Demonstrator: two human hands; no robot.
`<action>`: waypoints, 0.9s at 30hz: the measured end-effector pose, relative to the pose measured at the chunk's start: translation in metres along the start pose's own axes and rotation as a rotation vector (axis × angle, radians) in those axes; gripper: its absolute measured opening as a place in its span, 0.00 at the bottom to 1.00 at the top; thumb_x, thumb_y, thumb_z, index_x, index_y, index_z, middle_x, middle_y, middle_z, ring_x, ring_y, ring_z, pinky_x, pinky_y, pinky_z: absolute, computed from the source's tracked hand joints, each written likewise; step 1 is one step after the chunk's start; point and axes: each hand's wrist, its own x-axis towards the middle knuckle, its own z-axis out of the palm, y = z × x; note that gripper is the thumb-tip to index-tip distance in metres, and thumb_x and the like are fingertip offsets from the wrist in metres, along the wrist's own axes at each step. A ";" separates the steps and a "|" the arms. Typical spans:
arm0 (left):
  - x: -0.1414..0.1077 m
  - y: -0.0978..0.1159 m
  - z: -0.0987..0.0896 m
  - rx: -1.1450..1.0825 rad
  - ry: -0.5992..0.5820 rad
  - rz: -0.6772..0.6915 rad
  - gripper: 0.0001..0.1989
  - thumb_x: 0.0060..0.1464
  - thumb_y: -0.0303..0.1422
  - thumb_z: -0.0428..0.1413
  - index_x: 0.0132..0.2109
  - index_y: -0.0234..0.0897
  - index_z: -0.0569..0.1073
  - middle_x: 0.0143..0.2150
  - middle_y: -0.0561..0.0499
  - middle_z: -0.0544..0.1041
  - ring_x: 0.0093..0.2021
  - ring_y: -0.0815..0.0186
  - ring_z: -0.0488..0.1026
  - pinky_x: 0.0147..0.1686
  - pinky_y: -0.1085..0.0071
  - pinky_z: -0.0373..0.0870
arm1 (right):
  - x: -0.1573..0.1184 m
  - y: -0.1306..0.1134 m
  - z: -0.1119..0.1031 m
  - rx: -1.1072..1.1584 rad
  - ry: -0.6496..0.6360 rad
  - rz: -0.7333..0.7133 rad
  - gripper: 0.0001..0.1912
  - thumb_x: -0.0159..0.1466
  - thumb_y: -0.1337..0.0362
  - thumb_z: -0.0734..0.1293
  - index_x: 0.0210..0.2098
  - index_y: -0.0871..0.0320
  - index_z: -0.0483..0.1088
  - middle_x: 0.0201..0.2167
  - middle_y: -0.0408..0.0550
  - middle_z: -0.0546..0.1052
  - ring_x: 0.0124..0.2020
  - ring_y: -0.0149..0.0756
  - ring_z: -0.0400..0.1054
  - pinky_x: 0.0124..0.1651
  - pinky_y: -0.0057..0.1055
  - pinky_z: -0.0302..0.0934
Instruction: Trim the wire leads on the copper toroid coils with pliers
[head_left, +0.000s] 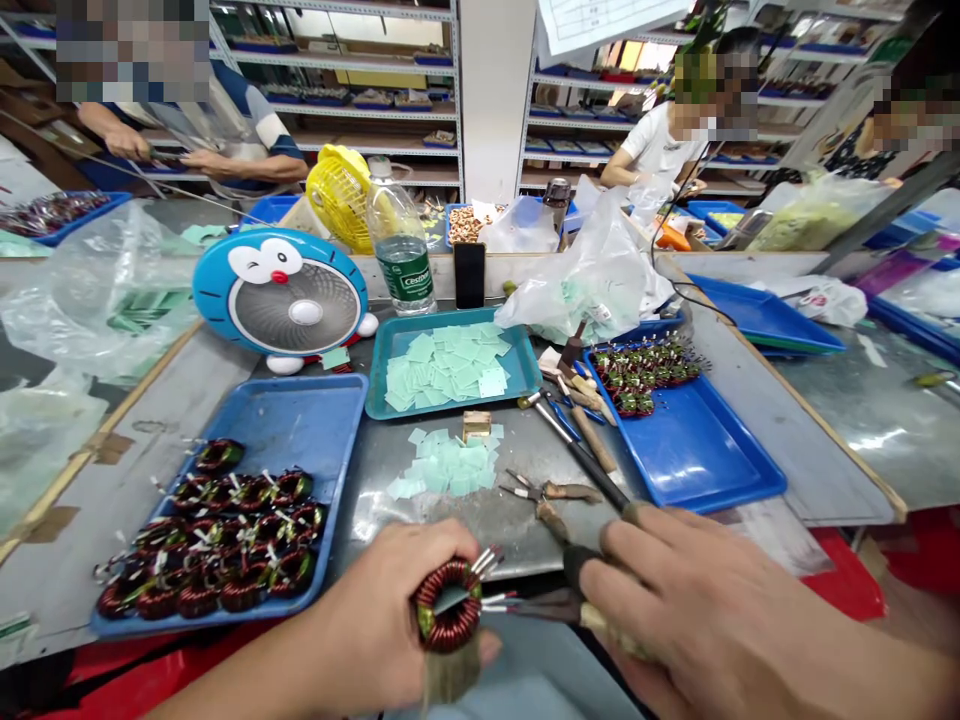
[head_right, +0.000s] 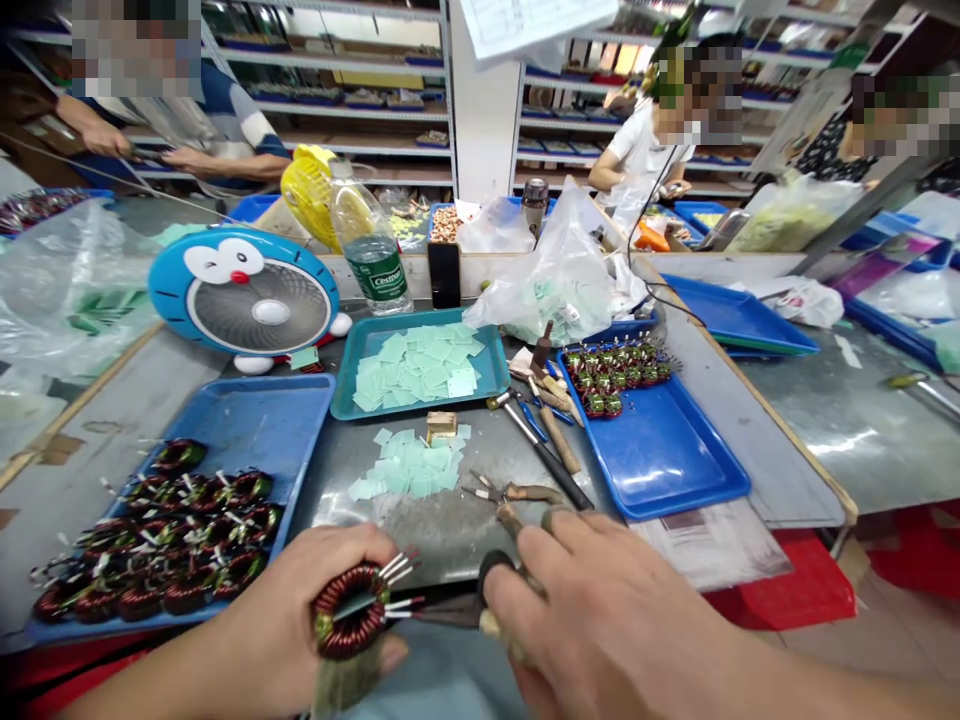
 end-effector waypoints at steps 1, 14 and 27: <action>0.001 0.003 -0.003 0.033 0.004 0.008 0.15 0.51 0.41 0.67 0.38 0.40 0.72 0.29 0.57 0.72 0.28 0.68 0.67 0.29 0.73 0.61 | -0.002 0.000 -0.004 -0.034 0.032 0.003 0.08 0.59 0.66 0.70 0.37 0.51 0.68 0.35 0.44 0.75 0.32 0.41 0.66 0.36 0.38 0.55; 0.008 -0.012 0.009 -0.394 0.024 -0.143 0.31 0.29 0.43 0.79 0.39 0.39 0.73 0.34 0.56 0.76 0.33 0.65 0.69 0.32 0.74 0.65 | 0.004 0.005 0.000 0.175 0.025 0.051 0.03 0.69 0.65 0.67 0.42 0.52 0.71 0.45 0.49 0.77 0.44 0.43 0.71 0.48 0.40 0.66; 0.009 -0.013 0.020 -0.726 0.074 -0.188 0.36 0.26 0.43 0.80 0.43 0.38 0.75 0.40 0.52 0.76 0.39 0.62 0.71 0.39 0.71 0.67 | 0.014 -0.004 0.023 0.263 -0.037 0.082 0.05 0.72 0.62 0.62 0.42 0.52 0.70 0.42 0.48 0.74 0.43 0.46 0.67 0.48 0.44 0.60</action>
